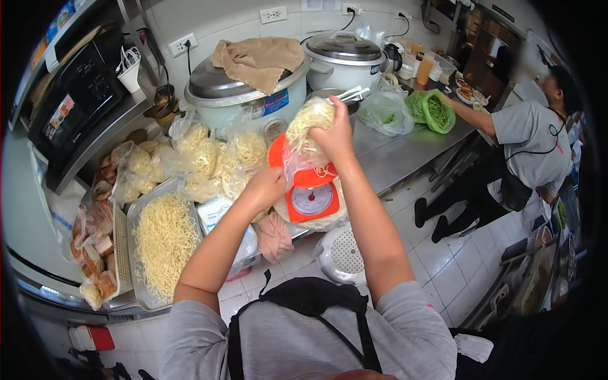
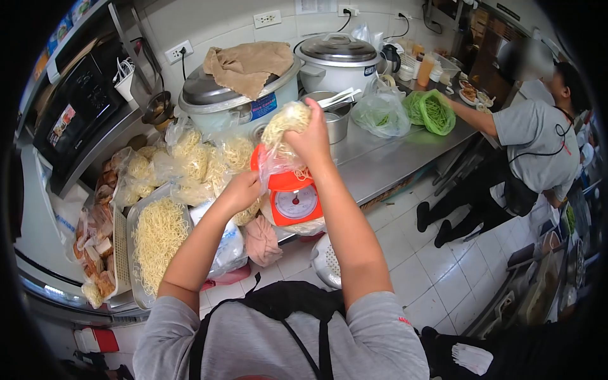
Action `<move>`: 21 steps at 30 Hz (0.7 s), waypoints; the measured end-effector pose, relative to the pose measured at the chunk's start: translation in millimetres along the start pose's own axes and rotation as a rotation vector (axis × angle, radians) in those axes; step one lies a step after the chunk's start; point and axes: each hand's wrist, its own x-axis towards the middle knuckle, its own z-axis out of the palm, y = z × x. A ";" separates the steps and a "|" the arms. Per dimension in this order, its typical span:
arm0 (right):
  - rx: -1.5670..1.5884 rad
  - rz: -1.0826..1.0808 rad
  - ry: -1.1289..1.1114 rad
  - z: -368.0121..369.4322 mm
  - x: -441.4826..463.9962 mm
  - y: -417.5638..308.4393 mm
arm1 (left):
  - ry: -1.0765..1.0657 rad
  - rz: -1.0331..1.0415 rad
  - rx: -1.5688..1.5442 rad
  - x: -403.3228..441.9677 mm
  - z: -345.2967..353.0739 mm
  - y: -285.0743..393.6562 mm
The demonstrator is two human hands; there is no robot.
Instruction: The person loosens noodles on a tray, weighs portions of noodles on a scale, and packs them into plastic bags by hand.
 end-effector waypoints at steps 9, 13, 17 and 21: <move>-0.522 0.338 -0.776 -36.0 -20.9 -6.7 | 0.112 -0.114 -0.692 -16.1 16.6 -40.3; -0.902 0.228 -0.618 -22.9 -51.7 -9.0 | 0.514 -0.011 -1.036 -17.7 16.0 -20.4; -0.991 0.248 -0.521 3.5 -59.7 -12.5 | 0.562 0.206 -0.811 -4.4 34.6 -6.2; -0.884 0.260 -0.449 23.6 -61.2 -0.3 | 0.510 0.227 -0.900 2.0 31.8 6.7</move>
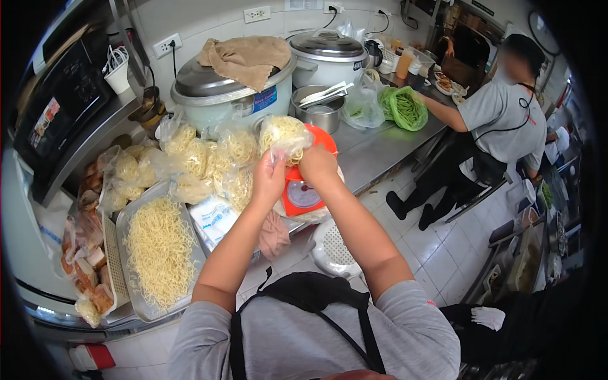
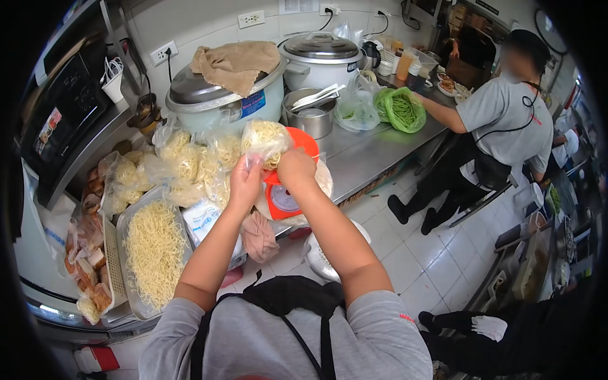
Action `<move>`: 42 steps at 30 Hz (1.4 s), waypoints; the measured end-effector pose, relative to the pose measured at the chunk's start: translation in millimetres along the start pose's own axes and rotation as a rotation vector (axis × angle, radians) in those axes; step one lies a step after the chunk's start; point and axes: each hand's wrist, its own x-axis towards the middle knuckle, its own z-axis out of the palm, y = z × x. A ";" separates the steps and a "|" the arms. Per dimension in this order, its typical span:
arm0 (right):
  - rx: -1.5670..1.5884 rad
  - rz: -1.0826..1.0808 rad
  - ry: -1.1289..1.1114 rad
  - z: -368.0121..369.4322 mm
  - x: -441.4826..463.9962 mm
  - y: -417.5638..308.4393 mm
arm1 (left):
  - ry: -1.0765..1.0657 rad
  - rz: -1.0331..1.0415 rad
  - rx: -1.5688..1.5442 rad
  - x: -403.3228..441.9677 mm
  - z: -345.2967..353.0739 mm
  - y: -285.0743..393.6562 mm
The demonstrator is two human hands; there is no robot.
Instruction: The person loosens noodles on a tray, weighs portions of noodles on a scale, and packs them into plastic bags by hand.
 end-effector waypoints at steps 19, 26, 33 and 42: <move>1.151 0.280 -1.000 106.3 -55.6 -138.9 | 0.228 -0.363 -0.014 -63.6 -150.3 21.0; 1.321 0.202 -1.268 116.6 -51.9 -208.0 | 0.167 -0.515 -0.067 -86.3 -191.2 48.2; 0.471 -0.085 -0.941 81.1 -47.2 -255.2 | 0.251 -0.606 -0.096 -89.6 -252.4 49.5; -0.100 -0.930 -0.659 13.6 -57.6 -224.9 | 0.157 -0.583 -0.138 -86.1 -273.2 42.5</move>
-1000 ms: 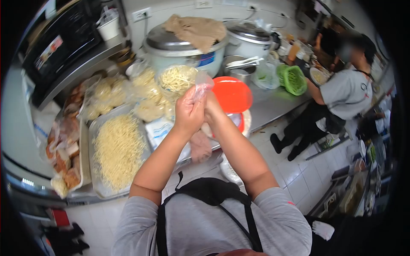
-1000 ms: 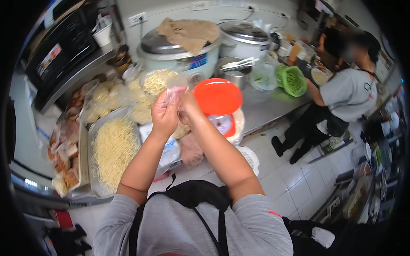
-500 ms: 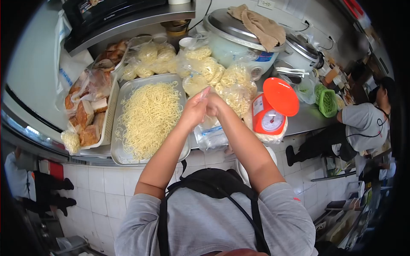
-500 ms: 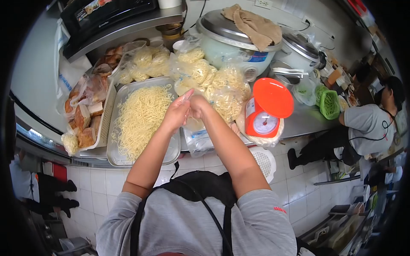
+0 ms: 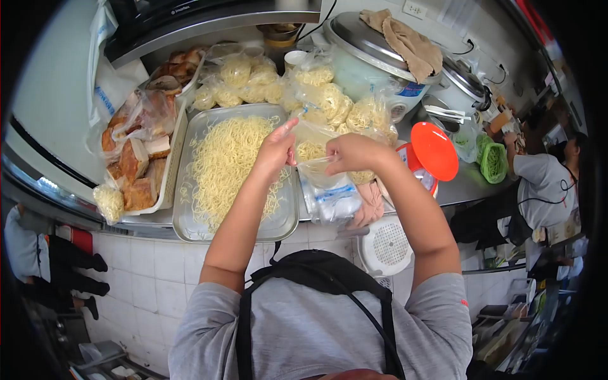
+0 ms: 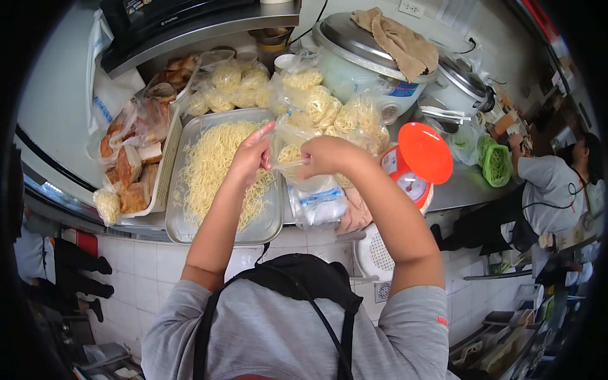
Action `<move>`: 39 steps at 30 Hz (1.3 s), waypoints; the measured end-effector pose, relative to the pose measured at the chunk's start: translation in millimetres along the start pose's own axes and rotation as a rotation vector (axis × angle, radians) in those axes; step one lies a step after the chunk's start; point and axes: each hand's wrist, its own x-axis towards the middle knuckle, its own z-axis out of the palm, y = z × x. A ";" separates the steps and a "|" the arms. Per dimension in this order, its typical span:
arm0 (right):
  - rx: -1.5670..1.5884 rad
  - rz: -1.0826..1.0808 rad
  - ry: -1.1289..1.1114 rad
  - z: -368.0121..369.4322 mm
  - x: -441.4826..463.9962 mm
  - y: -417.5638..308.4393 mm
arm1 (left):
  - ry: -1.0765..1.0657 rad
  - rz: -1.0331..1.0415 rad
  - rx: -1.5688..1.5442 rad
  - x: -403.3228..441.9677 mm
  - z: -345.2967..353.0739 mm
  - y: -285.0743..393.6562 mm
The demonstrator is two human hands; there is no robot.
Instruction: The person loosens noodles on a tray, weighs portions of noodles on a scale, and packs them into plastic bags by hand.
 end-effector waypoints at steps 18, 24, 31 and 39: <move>0.393 -0.036 0.734 51.3 -141.7 49.0 | 0.136 0.375 0.237 108.7 102.7 6.5; 0.840 0.456 0.802 141.8 -236.4 105.6 | 0.094 0.362 -0.333 163.8 179.5 73.8; 1.045 0.678 0.756 191.3 -283.5 123.3 | -0.206 0.221 -0.057 237.0 272.2 58.5; 0.978 0.632 0.640 196.6 -270.1 134.7 | -0.289 -0.264 0.312 268.8 266.2 -24.1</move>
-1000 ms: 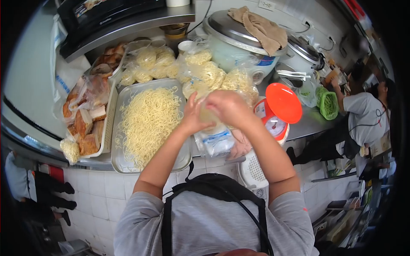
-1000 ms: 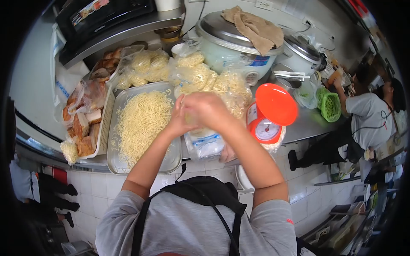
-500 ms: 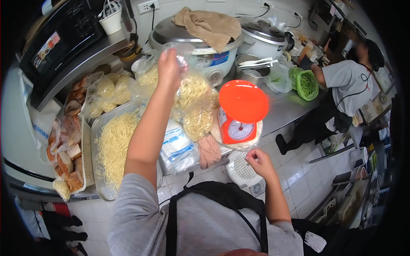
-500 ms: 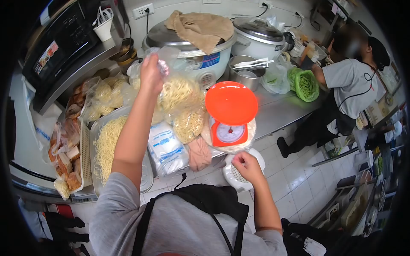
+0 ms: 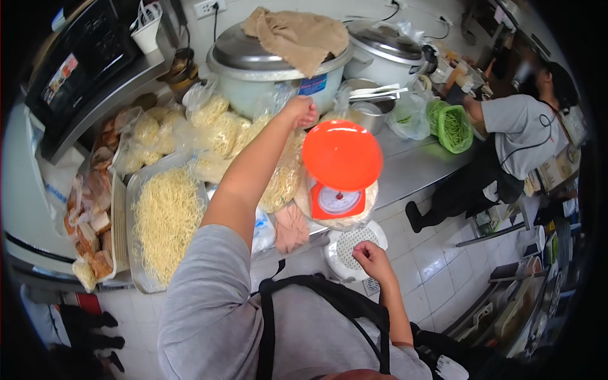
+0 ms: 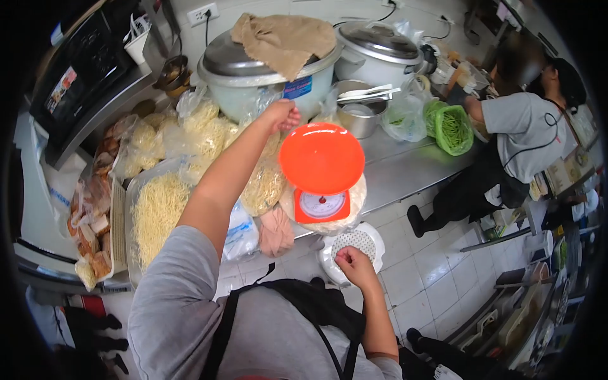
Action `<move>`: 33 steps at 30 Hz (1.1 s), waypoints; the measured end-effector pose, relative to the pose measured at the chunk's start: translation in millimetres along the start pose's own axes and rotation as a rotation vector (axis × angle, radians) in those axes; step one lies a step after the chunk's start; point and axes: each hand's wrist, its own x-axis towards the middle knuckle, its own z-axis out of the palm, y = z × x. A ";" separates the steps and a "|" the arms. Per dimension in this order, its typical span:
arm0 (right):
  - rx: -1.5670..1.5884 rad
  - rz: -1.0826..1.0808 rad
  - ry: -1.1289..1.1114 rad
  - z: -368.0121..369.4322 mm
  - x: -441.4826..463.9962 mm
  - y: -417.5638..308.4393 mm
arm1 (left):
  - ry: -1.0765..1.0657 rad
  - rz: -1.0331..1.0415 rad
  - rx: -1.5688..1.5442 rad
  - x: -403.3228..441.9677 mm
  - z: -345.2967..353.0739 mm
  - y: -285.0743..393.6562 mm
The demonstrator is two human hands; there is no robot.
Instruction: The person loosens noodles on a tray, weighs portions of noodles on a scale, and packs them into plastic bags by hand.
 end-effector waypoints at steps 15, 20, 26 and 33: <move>-0.715 -0.557 -0.055 142.4 69.3 -31.0 | 0.157 0.303 0.348 -247.6 -105.3 -98.5; -0.678 -0.438 0.094 160.1 92.9 -39.1 | 0.223 0.240 0.875 -295.4 -65.8 -161.4; -0.786 -0.265 0.153 185.1 122.3 -60.0 | 0.301 0.144 0.658 -288.8 -62.2 -178.5; -0.613 -0.578 -0.220 169.7 59.8 -133.9 | 0.330 0.167 0.621 -291.9 -60.0 -168.5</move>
